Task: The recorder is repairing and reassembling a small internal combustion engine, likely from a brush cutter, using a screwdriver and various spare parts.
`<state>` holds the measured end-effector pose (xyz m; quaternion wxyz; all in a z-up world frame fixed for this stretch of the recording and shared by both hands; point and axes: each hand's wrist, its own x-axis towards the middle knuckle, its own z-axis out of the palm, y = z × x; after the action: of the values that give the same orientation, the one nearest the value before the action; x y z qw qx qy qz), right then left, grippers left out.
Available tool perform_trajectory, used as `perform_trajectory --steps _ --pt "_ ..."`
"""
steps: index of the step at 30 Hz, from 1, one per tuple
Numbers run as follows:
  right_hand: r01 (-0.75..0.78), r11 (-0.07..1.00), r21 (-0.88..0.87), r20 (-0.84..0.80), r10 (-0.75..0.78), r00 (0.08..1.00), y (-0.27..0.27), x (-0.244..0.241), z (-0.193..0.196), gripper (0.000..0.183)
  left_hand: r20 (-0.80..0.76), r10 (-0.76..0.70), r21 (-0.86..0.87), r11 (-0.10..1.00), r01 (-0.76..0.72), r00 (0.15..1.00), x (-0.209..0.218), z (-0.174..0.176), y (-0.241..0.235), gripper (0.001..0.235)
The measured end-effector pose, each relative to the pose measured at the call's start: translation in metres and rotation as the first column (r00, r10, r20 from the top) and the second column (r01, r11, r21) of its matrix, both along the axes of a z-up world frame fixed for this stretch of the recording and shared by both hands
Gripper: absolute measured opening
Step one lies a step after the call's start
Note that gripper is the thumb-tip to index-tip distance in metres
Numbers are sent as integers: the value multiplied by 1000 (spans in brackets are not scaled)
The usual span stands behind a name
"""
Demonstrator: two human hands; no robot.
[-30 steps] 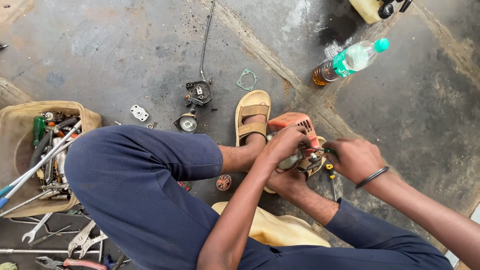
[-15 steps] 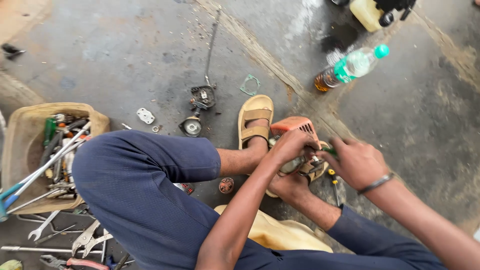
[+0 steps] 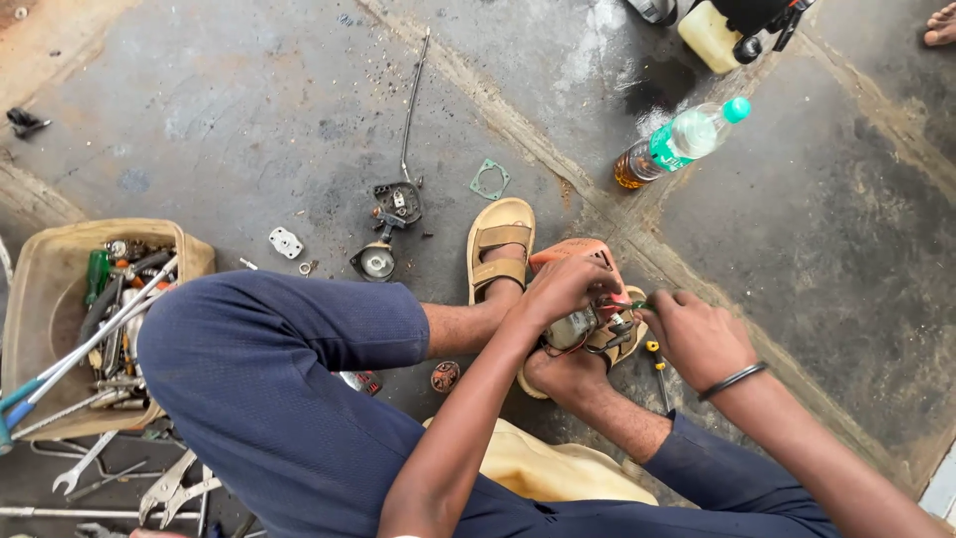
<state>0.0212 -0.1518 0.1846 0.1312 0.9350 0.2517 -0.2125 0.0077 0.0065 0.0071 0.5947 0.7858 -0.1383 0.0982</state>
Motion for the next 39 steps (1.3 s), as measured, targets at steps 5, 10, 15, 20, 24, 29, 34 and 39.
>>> perform_trajectory --steps 5,10,15,20,24,29,34,39 --pt "-553 791 262 269 491 829 -26 18 -20 35 8 50 163 985 -51 999 -10 23 2 30" --pt "27 954 -299 -27 -36 999 34 -4 30 34 239 62 396 905 -156 969 -2 4 -11 8" --pt "-500 836 227 248 447 859 -12 9 -4 30 258 29 452 880 -147 966 1 -5 -14 12" --pt "-112 964 -243 26 122 992 3 7 3 37 203 35 404 907 -116 979 -1 -13 -18 13" --pt "-423 903 70 76 418 905 -12 15 -7 28 139 36 466 879 -97 990 -1 -2 -16 15" --pt "-591 749 300 349 490 799 -3 8 -6 35 109 45 459 884 -91 993 -2 -1 -18 18" --pt "-379 920 101 119 367 923 -6 9 -7 32 114 64 513 851 -114 991 -1 -5 -19 15" --pt "-319 917 239 134 295 946 1 4 0 36 160 46 494 861 -120 986 -4 2 -13 14"
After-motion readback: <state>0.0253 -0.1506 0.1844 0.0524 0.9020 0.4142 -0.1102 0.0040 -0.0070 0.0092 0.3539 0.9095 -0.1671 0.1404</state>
